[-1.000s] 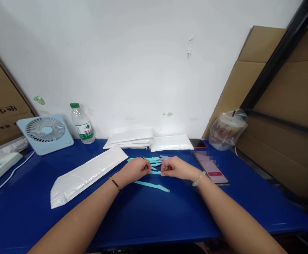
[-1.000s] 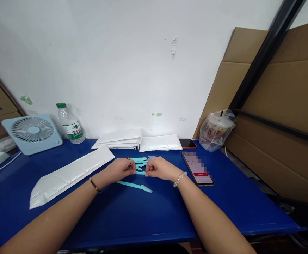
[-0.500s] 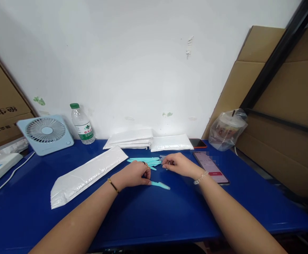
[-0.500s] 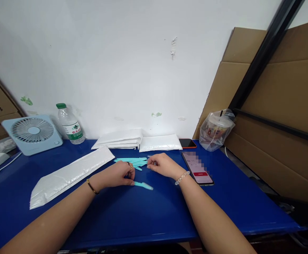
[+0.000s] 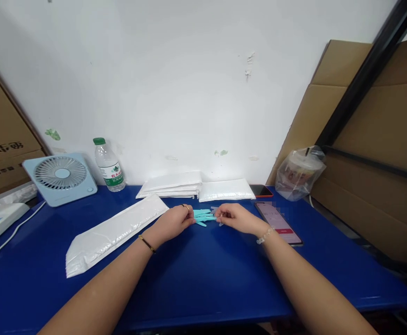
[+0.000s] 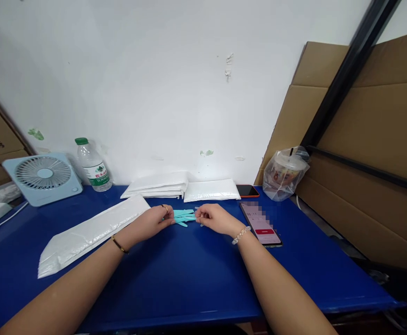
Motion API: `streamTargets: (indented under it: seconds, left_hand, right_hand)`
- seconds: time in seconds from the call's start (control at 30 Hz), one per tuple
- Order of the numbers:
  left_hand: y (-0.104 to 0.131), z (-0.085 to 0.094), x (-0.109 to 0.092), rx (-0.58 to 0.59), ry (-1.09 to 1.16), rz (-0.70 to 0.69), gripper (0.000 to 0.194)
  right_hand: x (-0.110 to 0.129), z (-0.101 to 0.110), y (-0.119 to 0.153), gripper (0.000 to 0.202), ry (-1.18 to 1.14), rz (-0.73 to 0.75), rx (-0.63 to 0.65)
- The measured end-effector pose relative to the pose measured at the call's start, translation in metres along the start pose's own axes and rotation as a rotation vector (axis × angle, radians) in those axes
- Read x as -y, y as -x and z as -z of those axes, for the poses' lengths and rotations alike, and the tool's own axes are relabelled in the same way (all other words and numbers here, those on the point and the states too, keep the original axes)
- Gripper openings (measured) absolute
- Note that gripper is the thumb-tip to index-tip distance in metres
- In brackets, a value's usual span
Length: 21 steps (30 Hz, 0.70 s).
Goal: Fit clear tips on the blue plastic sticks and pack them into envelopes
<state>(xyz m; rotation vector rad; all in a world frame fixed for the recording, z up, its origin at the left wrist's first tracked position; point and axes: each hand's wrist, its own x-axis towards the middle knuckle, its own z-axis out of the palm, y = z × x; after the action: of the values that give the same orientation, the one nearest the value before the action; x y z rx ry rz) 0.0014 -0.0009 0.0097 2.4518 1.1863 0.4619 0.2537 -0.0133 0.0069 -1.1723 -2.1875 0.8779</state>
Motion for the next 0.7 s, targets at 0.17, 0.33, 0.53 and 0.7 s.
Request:
streamTargets:
  seconds: [0.17, 0.33, 0.53, 0.7]
  left_hand:
    - [0.001, 0.002, 0.002, -0.056, 0.24, 0.081, 0.02]
    - [0.0, 0.002, 0.001, -0.133, 0.213, 0.019, 0.021]
    - [-0.001, 0.004, 0.002, -0.149, 0.182, 0.028, 0.016]
    - [-0.003, 0.004, 0.004, -0.163, 0.123, 0.02, 0.013]
  right_hand:
    - [-0.011, 0.001, -0.008, 0.028, -0.206, -0.039, -0.284]
    - [-0.011, -0.002, -0.012, 0.03, -0.487, -0.117, -0.396]
    - [-0.01, -0.003, -0.012, 0.033, -0.615, -0.161, -0.329]
    - [-0.011, -0.002, -0.01, 0.026, -0.513, -0.177, -0.333]
